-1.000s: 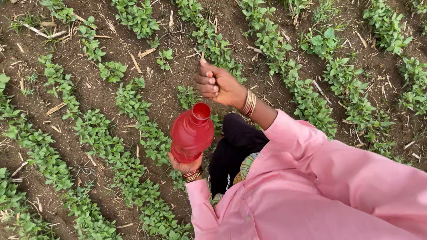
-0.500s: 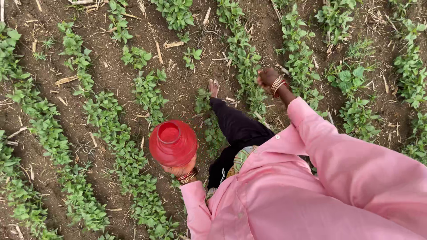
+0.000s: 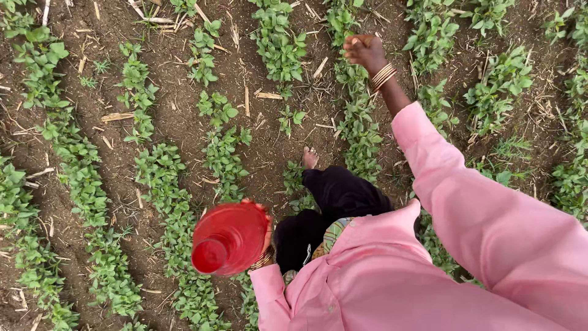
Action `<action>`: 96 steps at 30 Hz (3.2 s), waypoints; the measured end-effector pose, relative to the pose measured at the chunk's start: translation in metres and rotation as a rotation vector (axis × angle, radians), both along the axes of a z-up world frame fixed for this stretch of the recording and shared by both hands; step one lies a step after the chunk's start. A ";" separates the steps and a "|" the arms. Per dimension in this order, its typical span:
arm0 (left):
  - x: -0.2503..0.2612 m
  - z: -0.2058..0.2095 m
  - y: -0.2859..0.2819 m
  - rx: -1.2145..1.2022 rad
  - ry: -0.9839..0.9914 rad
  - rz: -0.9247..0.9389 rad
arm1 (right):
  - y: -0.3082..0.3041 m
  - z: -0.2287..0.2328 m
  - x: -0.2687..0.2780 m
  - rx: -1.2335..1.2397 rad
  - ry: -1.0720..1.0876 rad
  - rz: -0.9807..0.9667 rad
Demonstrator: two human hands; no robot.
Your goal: The person walks through rows of crops in a field, holding a red bottle and applying its contents to the base of individual plants by hand.
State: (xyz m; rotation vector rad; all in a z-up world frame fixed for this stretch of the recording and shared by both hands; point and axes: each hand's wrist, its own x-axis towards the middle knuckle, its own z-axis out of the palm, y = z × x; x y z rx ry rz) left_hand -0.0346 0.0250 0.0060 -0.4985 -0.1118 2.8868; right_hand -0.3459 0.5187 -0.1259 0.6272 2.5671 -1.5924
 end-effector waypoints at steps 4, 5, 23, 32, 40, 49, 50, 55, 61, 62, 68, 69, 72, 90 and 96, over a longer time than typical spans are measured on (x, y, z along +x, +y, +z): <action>-0.055 0.031 0.027 -0.166 -0.003 0.000 | -0.023 0.069 -0.032 0.444 0.112 0.258; -0.067 0.039 0.030 -0.203 -0.006 -0.015 | -0.042 0.100 -0.026 0.438 0.140 0.301; -0.289 0.066 0.043 -0.491 -0.107 -0.307 | -0.157 0.272 -0.105 -1.750 0.096 0.180; -0.469 -0.002 0.005 -0.420 -0.026 -0.350 | -0.140 0.267 -0.233 -1.484 0.355 -0.030; -0.586 0.016 -0.014 -0.538 -0.043 -0.352 | -0.137 0.250 -0.336 -1.536 0.421 -0.074; -0.662 0.013 0.022 -0.575 -0.095 -0.268 | -0.105 0.222 -0.447 -1.625 0.335 -0.084; -0.672 0.011 0.028 -0.589 -0.101 -0.260 | -0.099 0.218 -0.459 -1.636 0.323 -0.092; -0.723 0.002 0.065 -0.587 -0.109 -0.211 | -0.065 0.202 -0.532 -1.690 0.241 -0.072; -0.789 0.007 0.115 -0.594 -0.143 -0.142 | -0.026 0.197 -0.621 -1.748 0.171 -0.049; -0.798 0.013 0.121 -0.609 -0.142 -0.136 | -0.018 0.196 -0.634 -1.764 0.155 -0.042; -0.860 0.033 0.169 -0.700 -0.122 -0.080 | 0.025 0.195 -0.707 -1.741 0.087 -0.057; -0.871 0.034 0.176 -0.716 -0.120 -0.075 | 0.031 0.196 -0.719 -1.727 0.090 -0.062; -0.900 0.035 0.190 -0.673 -0.117 -0.068 | 0.046 0.197 -0.746 -1.710 0.087 -0.080; -1.158 0.019 0.207 -0.662 -0.022 -0.075 | 0.082 0.170 -0.985 -1.729 0.068 -0.043; -1.253 0.032 0.188 -0.804 -0.017 -0.035 | 0.059 0.163 -1.087 -1.686 0.036 -0.040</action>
